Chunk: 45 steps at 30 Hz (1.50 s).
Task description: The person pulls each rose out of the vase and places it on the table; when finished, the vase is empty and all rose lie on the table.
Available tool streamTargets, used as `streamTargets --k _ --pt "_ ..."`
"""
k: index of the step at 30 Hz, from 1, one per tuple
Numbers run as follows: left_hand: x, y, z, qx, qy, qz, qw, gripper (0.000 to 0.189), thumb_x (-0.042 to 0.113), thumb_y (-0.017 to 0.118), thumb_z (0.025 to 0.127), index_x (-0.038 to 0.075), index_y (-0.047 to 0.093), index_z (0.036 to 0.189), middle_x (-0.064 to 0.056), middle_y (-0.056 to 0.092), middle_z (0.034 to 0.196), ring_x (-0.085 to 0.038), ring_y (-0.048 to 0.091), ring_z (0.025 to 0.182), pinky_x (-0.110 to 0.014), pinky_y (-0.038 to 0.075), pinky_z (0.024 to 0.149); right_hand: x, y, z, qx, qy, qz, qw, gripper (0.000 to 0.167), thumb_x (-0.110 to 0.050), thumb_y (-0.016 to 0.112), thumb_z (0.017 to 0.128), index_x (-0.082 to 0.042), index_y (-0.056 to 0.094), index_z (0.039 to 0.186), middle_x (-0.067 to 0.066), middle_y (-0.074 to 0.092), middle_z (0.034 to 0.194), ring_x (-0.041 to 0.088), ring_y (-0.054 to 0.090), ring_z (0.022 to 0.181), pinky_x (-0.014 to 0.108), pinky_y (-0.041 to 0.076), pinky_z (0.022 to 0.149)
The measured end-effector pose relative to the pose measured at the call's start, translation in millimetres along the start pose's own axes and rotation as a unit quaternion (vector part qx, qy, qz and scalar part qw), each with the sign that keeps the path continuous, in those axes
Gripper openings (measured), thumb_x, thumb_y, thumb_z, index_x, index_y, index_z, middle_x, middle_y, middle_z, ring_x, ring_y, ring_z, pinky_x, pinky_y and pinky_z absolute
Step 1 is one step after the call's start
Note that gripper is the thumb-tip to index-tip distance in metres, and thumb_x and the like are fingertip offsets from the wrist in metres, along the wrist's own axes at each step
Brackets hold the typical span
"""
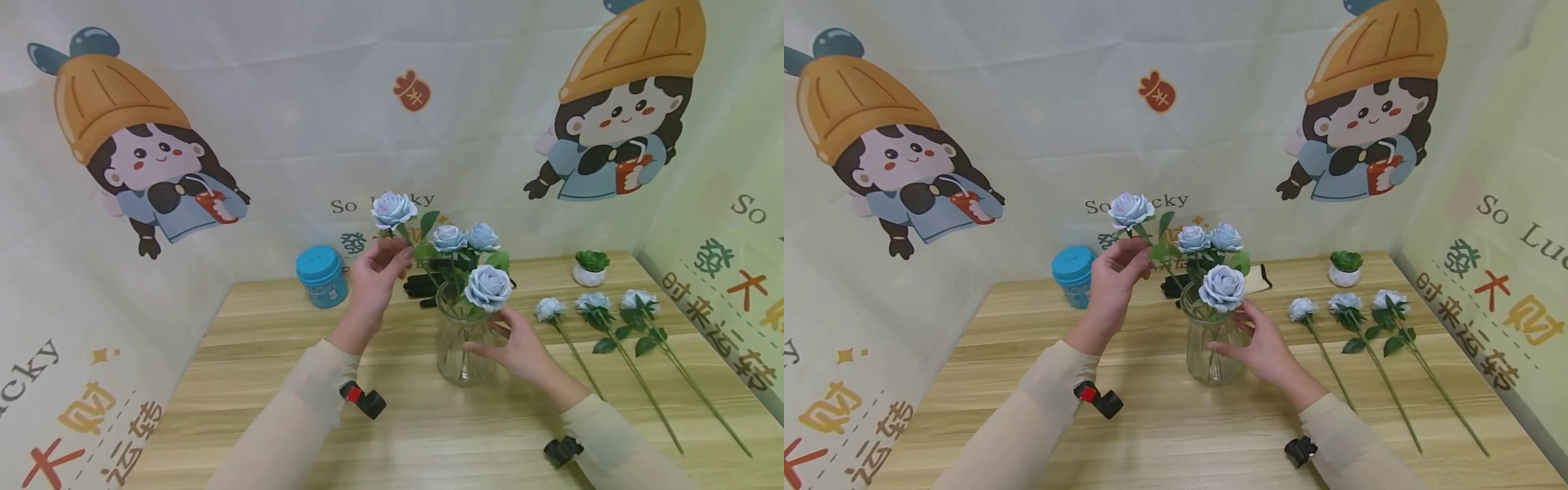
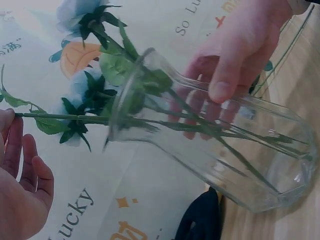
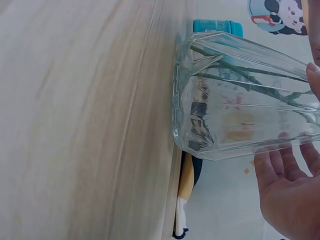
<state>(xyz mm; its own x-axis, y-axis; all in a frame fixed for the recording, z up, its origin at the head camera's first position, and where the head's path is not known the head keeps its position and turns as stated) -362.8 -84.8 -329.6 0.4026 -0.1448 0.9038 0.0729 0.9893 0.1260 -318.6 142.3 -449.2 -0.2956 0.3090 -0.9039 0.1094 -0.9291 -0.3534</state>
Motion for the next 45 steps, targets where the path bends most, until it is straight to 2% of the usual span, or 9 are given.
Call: streamTargets --k 4,7,12,21,28,32,35,41,45 --pt "16.9 -1.8 5.6 -0.001 0.013 0.006 0.9999 0.008 0.005 0.069 0.097 0.005 0.070 0.105 0.007 0.069 0.086 -0.010 0.060 0.073 -0.020 0.050 0.064 1 0 -0.2 0.000 0.002 -0.001 1.0000 0.084 -0.016 0.089 0.081 -0.005 0.045 0.152 0.022 0.053 0.146 0.044 0.052 0.138 0.050 0.043 0.115" --pt "29.2 -3.4 10.1 -0.005 0.021 0.006 0.9997 0.007 0.007 0.070 0.097 0.009 0.070 0.104 0.006 0.070 0.086 -0.010 0.060 0.074 -0.020 0.050 0.065 2 0 -0.6 0.000 0.005 -0.004 1.0000 0.084 -0.017 0.089 0.082 -0.006 0.044 0.152 0.022 0.054 0.146 0.044 0.052 0.138 0.050 0.043 0.116" --pt "51.2 -9.5 16.4 -0.002 0.036 -0.018 0.9992 0.013 0.005 0.068 0.098 0.018 0.070 0.100 0.007 0.070 0.088 -0.011 0.059 0.073 -0.020 0.049 0.065 2 -1 -0.7 0.000 0.007 -0.006 1.0000 0.084 -0.017 0.089 0.082 -0.006 0.044 0.152 0.022 0.053 0.146 0.044 0.051 0.139 0.050 0.043 0.116" --pt "97.7 -29.0 18.8 0.035 0.077 -0.070 0.9939 0.018 0.002 0.066 0.098 0.019 0.070 0.096 0.006 0.069 0.085 -0.009 0.060 0.071 -0.018 0.051 0.066 -1 4 0.7 -0.009 0.009 -0.002 0.9999 0.084 -0.019 0.089 0.082 -0.005 0.043 0.152 0.022 0.052 0.148 0.045 0.049 0.140 0.049 0.043 0.116" --pt "115.7 -35.4 17.1 0.036 0.092 -0.065 0.9930 0.015 0.003 0.068 0.097 0.018 0.071 0.097 0.005 0.071 0.086 -0.010 0.059 0.069 -0.019 0.051 0.065 -4 0 -2.5 0.000 0.003 -0.011 0.9999 0.082 -0.016 0.089 0.081 -0.004 0.046 0.150 0.022 0.054 0.145 0.044 0.052 0.137 0.049 0.044 0.115" --pt "114.1 -43.6 14.2 0.042 0.084 -0.031 0.9951 0.012 0.006 0.069 0.098 0.017 0.072 0.097 0.005 0.071 0.087 -0.010 0.059 0.070 -0.019 0.052 0.066 -6 1 -1.8 -0.002 -0.008 -0.013 0.9999 0.083 -0.015 0.089 0.081 -0.003 0.045 0.150 0.022 0.054 0.145 0.042 0.053 0.136 0.048 0.044 0.114" --pt "104.8 -49.6 12.1 0.045 0.063 -0.003 0.9970 0.008 0.009 0.070 0.098 0.017 0.072 0.098 0.003 0.072 0.090 -0.010 0.060 0.072 -0.019 0.054 0.068 -5 1 -1.6 -0.003 -0.011 -0.014 0.9998 0.082 -0.015 0.089 0.081 -0.003 0.045 0.150 0.021 0.054 0.146 0.041 0.054 0.135 0.047 0.044 0.114" --pt "72.4 -60.4 3.5 0.048 0.000 0.035 0.9982 0.006 0.011 0.072 0.097 0.015 0.071 0.100 0.006 0.074 0.094 -0.009 0.062 0.076 -0.020 0.056 0.071 -5 1 -2.5 -0.001 -0.013 -0.013 0.9998 0.079 -0.013 0.089 0.081 -0.002 0.047 0.148 0.021 0.056 0.143 0.041 0.054 0.135 0.046 0.045 0.114" --pt "46.9 -68.0 -6.3 0.056 -0.026 0.059 0.9964 0.013 0.011 0.073 0.096 0.005 0.071 0.107 0.006 0.075 0.093 -0.007 0.062 0.073 -0.020 0.055 0.068 -5 1 -3.2 -0.006 -0.010 -0.008 0.9999 0.080 -0.013 0.089 0.082 -0.002 0.046 0.148 0.021 0.055 0.143 0.041 0.054 0.135 0.046 0.044 0.114"
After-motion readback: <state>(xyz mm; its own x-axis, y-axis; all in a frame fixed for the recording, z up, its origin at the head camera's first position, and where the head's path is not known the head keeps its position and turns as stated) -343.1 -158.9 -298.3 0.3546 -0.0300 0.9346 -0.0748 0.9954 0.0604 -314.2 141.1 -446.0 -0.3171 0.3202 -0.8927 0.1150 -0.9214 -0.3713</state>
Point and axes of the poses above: each hand's wrist, its own z-axis towards the middle knuckle, its own y-axis out of the palm, x = y × z, the point moved 8 cm from there along z, towards the middle knuckle
